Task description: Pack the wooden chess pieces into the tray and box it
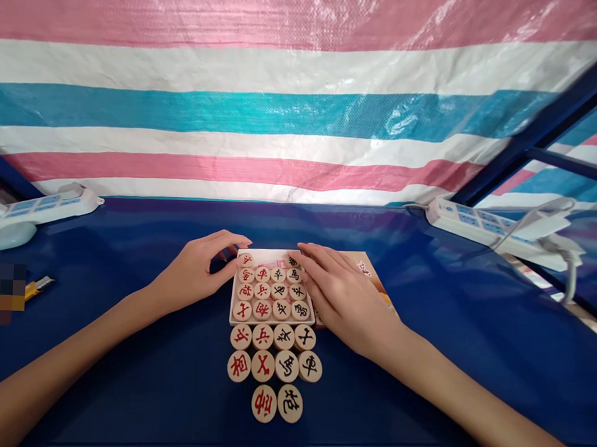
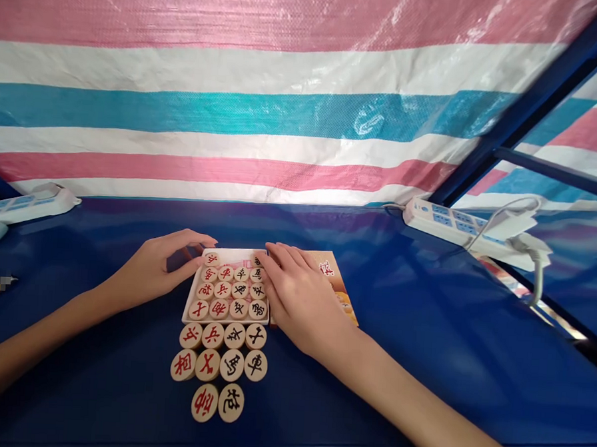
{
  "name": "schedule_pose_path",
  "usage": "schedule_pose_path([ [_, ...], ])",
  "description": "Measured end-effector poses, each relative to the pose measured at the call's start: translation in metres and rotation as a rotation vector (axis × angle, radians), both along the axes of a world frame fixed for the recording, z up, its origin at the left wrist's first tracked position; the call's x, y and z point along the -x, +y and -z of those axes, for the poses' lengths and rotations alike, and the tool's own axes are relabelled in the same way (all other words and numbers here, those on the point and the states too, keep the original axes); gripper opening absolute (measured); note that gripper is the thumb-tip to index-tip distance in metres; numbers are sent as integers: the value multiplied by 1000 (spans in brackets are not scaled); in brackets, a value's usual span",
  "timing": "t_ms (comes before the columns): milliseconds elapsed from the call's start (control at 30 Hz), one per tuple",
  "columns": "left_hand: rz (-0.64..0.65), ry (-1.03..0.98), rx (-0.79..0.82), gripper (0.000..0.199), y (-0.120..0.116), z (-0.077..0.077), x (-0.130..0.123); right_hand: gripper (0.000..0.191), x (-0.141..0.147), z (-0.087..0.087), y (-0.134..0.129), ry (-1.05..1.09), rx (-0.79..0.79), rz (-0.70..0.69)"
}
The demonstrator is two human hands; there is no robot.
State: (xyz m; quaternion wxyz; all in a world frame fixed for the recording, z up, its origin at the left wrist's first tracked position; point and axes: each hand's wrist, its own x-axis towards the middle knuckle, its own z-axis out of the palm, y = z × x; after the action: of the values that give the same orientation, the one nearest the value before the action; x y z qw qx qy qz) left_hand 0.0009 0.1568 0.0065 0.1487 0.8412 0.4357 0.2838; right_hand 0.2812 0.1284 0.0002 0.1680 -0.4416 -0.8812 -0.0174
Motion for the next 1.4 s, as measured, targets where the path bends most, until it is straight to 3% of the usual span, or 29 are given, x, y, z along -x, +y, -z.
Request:
schedule_pose_path([
  [300,-17,-40,72,26,1,3,2,46,1,-6,-3,1,60,22],
  [467,-65,-106,68,24,-3,9,-4,45,-8,-16,3,162,114,64],
  [633,-93,-161,89,26,0,12,-5,37,-18,-26,9,292,41,106],
  [1000,-110,-121,120,25,4,13,-3,37,-15,-15,11,85,27,-22],
  [1200,-86,-117,133,25,5,15,-2,32,-14,-15,12,68,30,-10],
  [1300,-105,-120,75,24,2,12,-3,32,-13,-16,9,102,7,-3],
  [1400,-217,-155,-118,18,-6,-1,-8,28,-9,-20,3,186,-26,-31],
])
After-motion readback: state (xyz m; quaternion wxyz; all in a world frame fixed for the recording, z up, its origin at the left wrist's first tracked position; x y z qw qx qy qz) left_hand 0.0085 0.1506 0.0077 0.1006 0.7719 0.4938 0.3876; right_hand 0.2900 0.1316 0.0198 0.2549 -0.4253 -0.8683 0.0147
